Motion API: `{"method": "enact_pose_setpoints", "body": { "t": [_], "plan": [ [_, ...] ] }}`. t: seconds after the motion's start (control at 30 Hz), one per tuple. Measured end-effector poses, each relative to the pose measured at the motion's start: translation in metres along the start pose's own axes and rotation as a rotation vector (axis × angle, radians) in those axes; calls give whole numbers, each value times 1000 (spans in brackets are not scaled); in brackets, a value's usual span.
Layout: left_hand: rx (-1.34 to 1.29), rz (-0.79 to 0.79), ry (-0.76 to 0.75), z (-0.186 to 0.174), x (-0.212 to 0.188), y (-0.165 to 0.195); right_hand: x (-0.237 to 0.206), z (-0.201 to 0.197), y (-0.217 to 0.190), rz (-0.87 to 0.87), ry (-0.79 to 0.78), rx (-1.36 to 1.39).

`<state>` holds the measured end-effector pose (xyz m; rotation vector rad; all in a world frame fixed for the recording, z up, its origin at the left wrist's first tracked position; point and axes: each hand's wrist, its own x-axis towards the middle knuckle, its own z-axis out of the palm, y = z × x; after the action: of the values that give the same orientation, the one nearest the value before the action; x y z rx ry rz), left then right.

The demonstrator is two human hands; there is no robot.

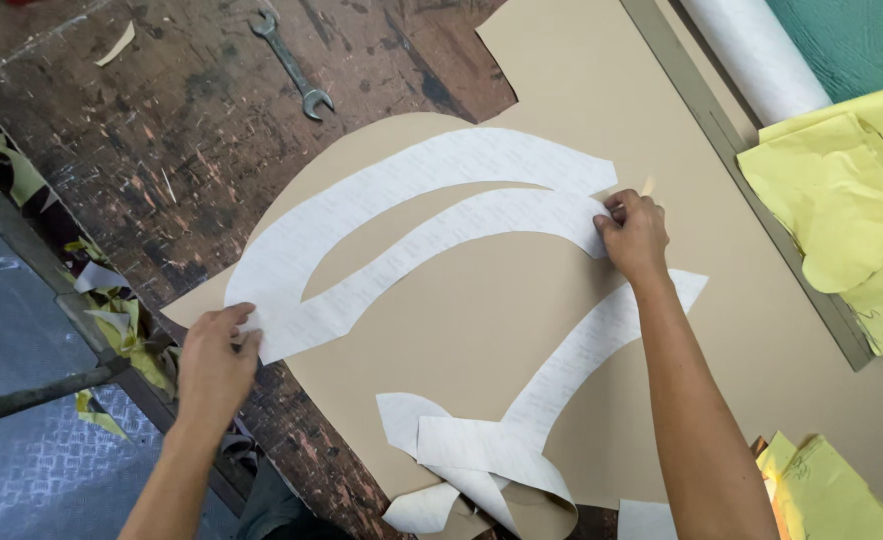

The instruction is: The person works at a workshop table covered with kraft paper, peeling curved white paper pattern pieces off the sheet and laying them flat in rows. They smooth the pieces down by hand, move a yellow pattern piece aside, and reposition the white pieces one at a time across the sheet.

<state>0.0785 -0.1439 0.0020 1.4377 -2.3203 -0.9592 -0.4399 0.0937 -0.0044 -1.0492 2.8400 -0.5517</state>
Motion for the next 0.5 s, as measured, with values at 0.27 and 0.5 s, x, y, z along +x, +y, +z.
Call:
{"method": "enact_pose_setpoints", "body": {
  "t": [0.27, 0.5],
  "plan": [
    [68, -3, -56, 14, 2, 20, 4, -7, 17, 145, -47, 157],
    [225, 274, 96, 35, -3, 54, -6, -13, 14, 72, -48, 178]
  ]
}}
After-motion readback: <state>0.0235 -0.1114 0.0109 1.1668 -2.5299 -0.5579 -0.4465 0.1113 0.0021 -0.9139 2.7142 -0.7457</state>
